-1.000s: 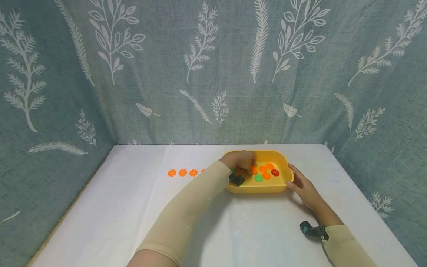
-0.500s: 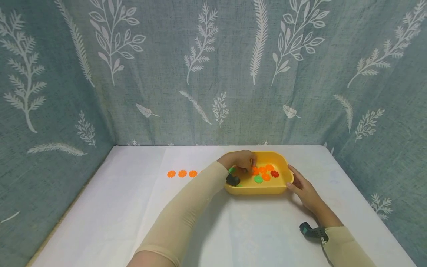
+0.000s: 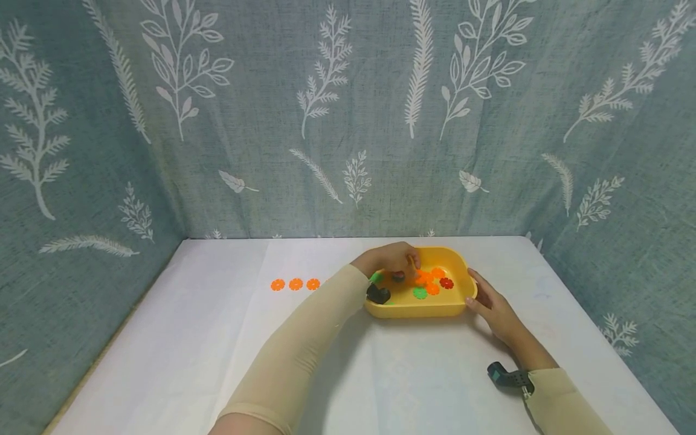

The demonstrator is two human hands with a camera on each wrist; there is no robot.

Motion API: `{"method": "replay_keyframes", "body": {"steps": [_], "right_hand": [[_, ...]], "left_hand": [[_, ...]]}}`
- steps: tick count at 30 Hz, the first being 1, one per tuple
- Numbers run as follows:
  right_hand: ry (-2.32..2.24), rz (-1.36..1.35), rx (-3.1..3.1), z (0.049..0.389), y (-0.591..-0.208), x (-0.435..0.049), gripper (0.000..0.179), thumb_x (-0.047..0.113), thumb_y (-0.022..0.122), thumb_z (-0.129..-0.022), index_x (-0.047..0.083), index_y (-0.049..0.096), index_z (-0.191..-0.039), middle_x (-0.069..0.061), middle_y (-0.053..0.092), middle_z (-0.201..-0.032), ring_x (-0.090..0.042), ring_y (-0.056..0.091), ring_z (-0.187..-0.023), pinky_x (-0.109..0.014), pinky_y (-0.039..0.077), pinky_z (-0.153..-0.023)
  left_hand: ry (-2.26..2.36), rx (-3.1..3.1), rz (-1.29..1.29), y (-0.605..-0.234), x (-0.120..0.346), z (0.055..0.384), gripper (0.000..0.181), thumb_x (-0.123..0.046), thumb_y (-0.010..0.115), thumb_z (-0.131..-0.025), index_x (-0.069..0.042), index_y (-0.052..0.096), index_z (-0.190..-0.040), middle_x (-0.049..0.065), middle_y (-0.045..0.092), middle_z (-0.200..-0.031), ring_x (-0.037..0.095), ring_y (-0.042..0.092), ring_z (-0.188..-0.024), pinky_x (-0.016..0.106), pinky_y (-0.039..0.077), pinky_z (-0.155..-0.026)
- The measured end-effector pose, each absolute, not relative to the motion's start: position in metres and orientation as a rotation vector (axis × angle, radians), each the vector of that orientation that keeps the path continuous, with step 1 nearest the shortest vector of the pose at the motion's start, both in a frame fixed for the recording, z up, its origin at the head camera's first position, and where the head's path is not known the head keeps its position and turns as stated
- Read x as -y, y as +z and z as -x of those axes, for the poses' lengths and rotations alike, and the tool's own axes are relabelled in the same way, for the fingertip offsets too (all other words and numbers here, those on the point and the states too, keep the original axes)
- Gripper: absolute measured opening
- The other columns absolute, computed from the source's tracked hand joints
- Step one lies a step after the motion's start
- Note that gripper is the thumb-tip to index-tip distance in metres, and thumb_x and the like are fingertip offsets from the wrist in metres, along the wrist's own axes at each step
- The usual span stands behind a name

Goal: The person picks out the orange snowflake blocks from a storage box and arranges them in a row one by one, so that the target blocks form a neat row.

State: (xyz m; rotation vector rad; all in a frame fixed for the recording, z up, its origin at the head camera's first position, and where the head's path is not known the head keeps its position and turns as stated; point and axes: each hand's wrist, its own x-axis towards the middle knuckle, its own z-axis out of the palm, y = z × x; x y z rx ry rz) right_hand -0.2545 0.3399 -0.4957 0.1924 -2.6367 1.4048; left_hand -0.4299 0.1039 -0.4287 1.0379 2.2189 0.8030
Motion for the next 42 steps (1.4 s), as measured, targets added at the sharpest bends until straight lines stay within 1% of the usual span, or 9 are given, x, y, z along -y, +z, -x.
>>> {"method": "replay_keyframes", "body": {"steps": [6,11,18,25,27,30,34,38,42], "right_hand": [[1.409,-0.185,2.644,0.254,-0.495,-0.339,0.072,0.03,0.057,-0.099,0.016,0.017,-0.157,-0.02,0.019,-0.158,-0.046,0.031,-0.136,-0.054,0.033,-0.101],[1.414,-0.176,2.64,0.254,-0.495,-0.34,0.073,0.031,0.058,-0.098,0.016,0.017,-0.157,-0.02,0.019,-0.158,-0.046,0.03,-0.136,-0.054,0.033,-0.101],[1.405,-0.178,2.648,0.253,-0.496,-0.339,0.073,0.031,0.058,-0.098,0.015,0.017,-0.157,-0.021,0.019,-0.157,-0.047,0.031,-0.136,-0.054,0.033,-0.101],[1.397,-0.185,2.649,0.253,-0.494,-0.339,0.073,0.031,0.057,-0.099,0.016,0.016,-0.157,-0.02,0.018,-0.158,-0.046,0.029,-0.137,-0.054,0.033,-0.101],[1.403,-0.189,2.647,0.253,-0.493,-0.34,0.072,0.03,0.057,-0.099,0.016,0.016,-0.157,-0.02,0.019,-0.158,-0.046,0.03,-0.136,-0.054,0.032,-0.101],[1.404,-0.19,2.652,0.252,-0.492,-0.34,0.072,0.029,0.056,-0.1,0.016,0.016,-0.157,-0.022,0.02,-0.157,-0.047,0.032,-0.135,-0.056,0.032,-0.101],[1.418,-0.181,2.655,0.252,-0.491,-0.339,0.072,0.029,0.057,-0.099,0.015,0.016,-0.157,-0.022,0.02,-0.157,-0.048,0.033,-0.134,-0.057,0.032,-0.102],[1.416,-0.176,2.657,0.251,-0.491,-0.338,0.072,0.03,0.057,-0.099,0.016,0.016,-0.157,-0.021,0.02,-0.157,-0.047,0.032,-0.135,-0.056,0.032,-0.102],[1.394,-0.186,2.661,0.25,-0.49,-0.339,0.072,0.028,0.057,-0.099,0.015,0.016,-0.157,-0.021,0.019,-0.157,-0.047,0.032,-0.135,-0.055,0.033,-0.102]], "left_hand": [[0.91,-2.154,-1.051,-0.424,-0.101,0.429,0.008,-0.003,0.067,-0.091,-0.007,0.064,-0.097,0.008,0.049,-0.066,0.019,0.042,-0.053,0.032,0.04,-0.057],[0.955,-2.147,-1.063,-0.42,-0.1,0.431,0.009,-0.004,0.067,-0.091,-0.006,0.065,-0.099,0.007,0.053,-0.069,0.017,0.04,-0.051,0.034,0.039,-0.057],[0.982,-2.137,-1.032,-0.42,-0.099,0.43,0.009,-0.006,0.066,-0.092,-0.007,0.067,-0.101,0.01,0.06,-0.079,0.02,0.041,-0.054,0.033,0.039,-0.057],[1.019,-2.126,-1.018,-0.415,-0.095,0.428,0.011,-0.008,0.067,-0.093,-0.007,0.067,-0.103,0.01,0.059,-0.078,0.014,0.038,-0.051,0.035,0.036,-0.058],[1.036,-2.114,-1.013,-0.413,-0.094,0.427,0.012,-0.009,0.066,-0.093,-0.006,0.067,-0.104,0.01,0.061,-0.081,0.014,0.036,-0.051,0.035,0.035,-0.058],[1.053,-2.094,-1.021,-0.41,-0.092,0.426,0.015,-0.008,0.064,-0.094,0.0,0.067,-0.106,0.014,0.063,-0.085,0.014,0.035,-0.051,0.036,0.034,-0.06],[1.049,-2.075,-1.03,-0.409,-0.091,0.425,0.02,-0.007,0.062,-0.095,0.006,0.063,-0.111,0.015,0.061,-0.085,0.014,0.034,-0.052,0.036,0.034,-0.06],[1.052,-2.061,-1.01,-0.405,-0.089,0.422,0.018,-0.007,0.061,-0.096,0.003,0.061,-0.111,0.015,0.06,-0.086,0.015,0.032,-0.05,0.036,0.034,-0.059],[1.06,-2.068,-1.019,-0.399,-0.086,0.419,0.012,-0.01,0.062,-0.096,-0.003,0.063,-0.106,0.024,0.06,-0.092,0.015,0.032,-0.05,0.037,0.034,-0.06]]}}
